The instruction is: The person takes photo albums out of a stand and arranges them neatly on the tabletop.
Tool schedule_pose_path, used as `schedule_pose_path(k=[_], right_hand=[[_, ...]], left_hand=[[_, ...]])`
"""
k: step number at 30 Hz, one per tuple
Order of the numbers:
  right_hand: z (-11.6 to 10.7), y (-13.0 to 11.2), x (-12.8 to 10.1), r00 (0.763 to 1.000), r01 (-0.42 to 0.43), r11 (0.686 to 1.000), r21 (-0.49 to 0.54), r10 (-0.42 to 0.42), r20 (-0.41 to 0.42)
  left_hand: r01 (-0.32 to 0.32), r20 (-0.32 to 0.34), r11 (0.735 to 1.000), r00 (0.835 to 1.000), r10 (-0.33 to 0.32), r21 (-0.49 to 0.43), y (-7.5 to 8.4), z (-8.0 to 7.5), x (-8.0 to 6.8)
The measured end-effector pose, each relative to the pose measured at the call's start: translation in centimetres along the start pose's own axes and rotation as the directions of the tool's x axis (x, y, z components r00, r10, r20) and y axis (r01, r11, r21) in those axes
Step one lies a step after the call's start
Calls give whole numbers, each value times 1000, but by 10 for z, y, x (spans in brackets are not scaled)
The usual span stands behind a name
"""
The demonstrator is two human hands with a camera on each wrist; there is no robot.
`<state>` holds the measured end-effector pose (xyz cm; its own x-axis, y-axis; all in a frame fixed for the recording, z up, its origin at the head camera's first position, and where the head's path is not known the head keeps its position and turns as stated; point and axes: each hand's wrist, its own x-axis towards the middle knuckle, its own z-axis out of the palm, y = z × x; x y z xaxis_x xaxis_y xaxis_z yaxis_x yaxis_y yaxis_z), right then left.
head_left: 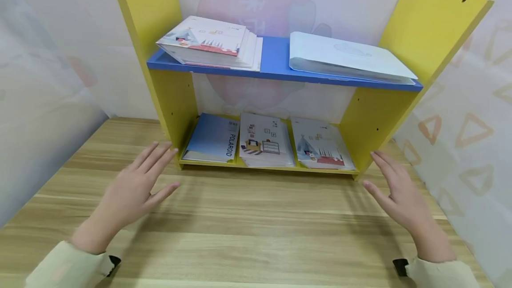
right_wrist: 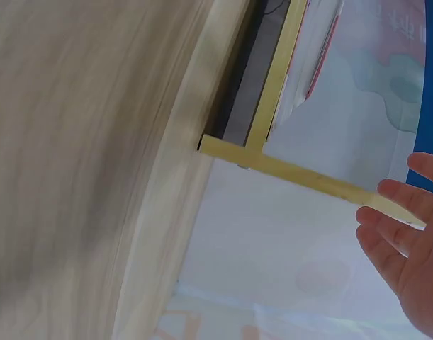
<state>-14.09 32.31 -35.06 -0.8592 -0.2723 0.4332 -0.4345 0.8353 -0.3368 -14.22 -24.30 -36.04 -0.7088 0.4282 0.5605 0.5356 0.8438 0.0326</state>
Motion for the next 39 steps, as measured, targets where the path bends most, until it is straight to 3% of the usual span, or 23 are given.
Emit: schedule_pose_path(k=[13, 21, 30, 39], right_hand=[[5, -6, 14, 1000, 11, 1000, 12, -10, -24], [10, -6, 20, 999, 36, 998, 56, -34, -28], [17, -7, 25, 1000, 3, 998, 70, -3, -1], [23, -10, 33, 999, -33, 995, 94, 33, 1]], left_hand=[[-8, 36, 996, 999, 11, -94, 21, 14, 28], [-36, 25, 986, 999, 40, -165, 34, 27, 47], [11, 56, 971, 998, 2, -239, 53, 41, 66], [-18, 78, 965, 996, 40, -262, 67, 54, 84]])
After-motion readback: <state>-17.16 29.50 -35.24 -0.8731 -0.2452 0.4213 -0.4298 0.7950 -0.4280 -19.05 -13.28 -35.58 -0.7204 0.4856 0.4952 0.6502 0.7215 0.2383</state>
